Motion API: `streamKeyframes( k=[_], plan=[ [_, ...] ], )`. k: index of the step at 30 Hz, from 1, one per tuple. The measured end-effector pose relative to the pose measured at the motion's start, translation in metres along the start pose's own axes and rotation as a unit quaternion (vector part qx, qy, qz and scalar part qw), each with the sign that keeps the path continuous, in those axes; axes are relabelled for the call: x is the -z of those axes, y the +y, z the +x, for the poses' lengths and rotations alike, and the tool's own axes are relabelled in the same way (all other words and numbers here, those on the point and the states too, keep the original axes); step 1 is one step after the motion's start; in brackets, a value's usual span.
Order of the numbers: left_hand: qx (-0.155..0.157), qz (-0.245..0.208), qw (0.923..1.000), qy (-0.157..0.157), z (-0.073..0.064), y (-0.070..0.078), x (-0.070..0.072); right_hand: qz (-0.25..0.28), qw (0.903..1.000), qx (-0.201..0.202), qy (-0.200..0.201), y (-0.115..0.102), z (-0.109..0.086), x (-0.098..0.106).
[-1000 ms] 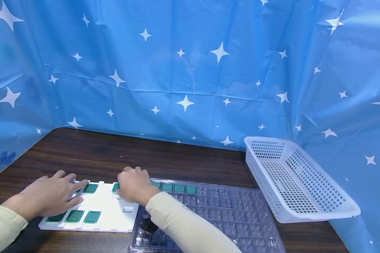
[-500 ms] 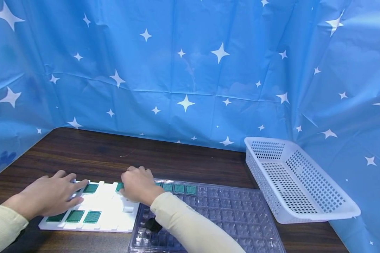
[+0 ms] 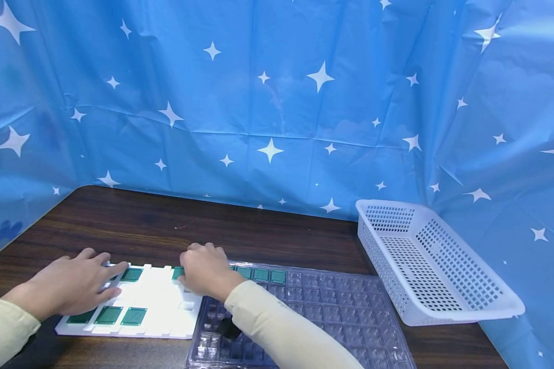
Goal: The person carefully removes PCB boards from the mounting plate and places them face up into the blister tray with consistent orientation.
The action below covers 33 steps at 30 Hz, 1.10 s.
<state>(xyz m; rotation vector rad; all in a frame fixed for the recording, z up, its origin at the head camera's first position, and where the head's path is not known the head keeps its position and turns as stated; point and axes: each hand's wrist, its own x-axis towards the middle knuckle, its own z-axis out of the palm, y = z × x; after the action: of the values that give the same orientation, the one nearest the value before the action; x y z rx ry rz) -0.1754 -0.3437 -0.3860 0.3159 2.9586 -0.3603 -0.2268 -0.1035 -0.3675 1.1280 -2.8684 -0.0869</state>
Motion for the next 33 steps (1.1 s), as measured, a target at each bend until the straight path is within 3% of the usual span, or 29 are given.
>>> streamKeyframes(
  k=[19,26,33],
  plan=[
    [-0.005,0.002,1.0000,0.008,0.000,0.000,-0.001,0.004,1.0000,-0.002,0.006,0.018,-0.015,-0.005],
    [0.000,0.000,0.9999,-0.010,0.001,0.000,0.000,0.007,0.9999,0.006,0.014,0.023,-0.017,-0.004],
    [-0.006,0.004,1.0000,-0.006,0.001,0.000,0.000,0.014,0.9998,0.003,0.013,0.028,-0.022,-0.005]
  ],
)
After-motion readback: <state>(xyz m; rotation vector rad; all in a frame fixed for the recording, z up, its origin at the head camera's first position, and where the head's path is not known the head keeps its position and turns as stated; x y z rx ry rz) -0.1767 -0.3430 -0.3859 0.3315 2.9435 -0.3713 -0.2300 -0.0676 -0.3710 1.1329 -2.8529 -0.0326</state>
